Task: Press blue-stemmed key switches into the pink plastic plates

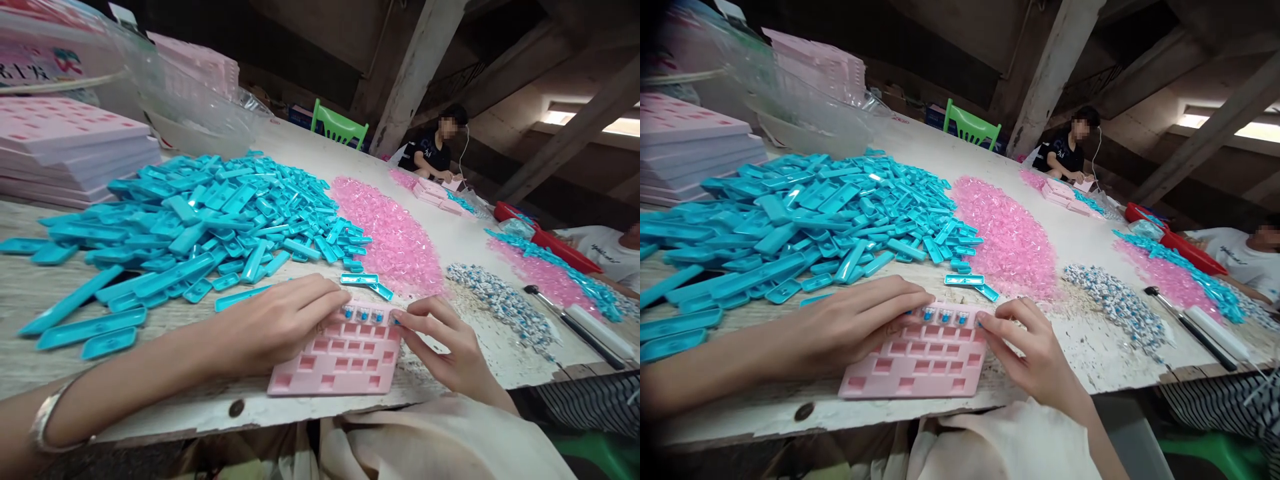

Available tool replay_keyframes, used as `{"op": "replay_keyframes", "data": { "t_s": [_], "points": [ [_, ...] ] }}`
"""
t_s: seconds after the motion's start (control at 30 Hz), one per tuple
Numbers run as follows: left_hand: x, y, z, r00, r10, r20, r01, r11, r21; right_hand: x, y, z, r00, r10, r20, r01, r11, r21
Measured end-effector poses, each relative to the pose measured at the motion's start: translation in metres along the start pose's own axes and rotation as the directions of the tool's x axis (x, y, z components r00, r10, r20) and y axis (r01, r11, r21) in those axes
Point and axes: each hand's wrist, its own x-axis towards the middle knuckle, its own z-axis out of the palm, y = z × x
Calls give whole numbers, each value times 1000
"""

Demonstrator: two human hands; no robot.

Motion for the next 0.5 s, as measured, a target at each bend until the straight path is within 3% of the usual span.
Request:
{"op": "replay_keyframes", "data": {
  "t_s": [0.13,0.33,0.5],
  "points": [
    [-1,-3,1,1000,7,-21,-7,1000,12,-1,2,6,997,10,-80,-10,1000,-5],
    [-7,2,4,1000,-27,-1,27,999,21,-7,-1,10,986,-34,-164,5,985,-170],
    [-10,2,8,998,-67,3,67,997,-44,-10,1,12,996,12,-85,-12,1000,5]
  ]
}}
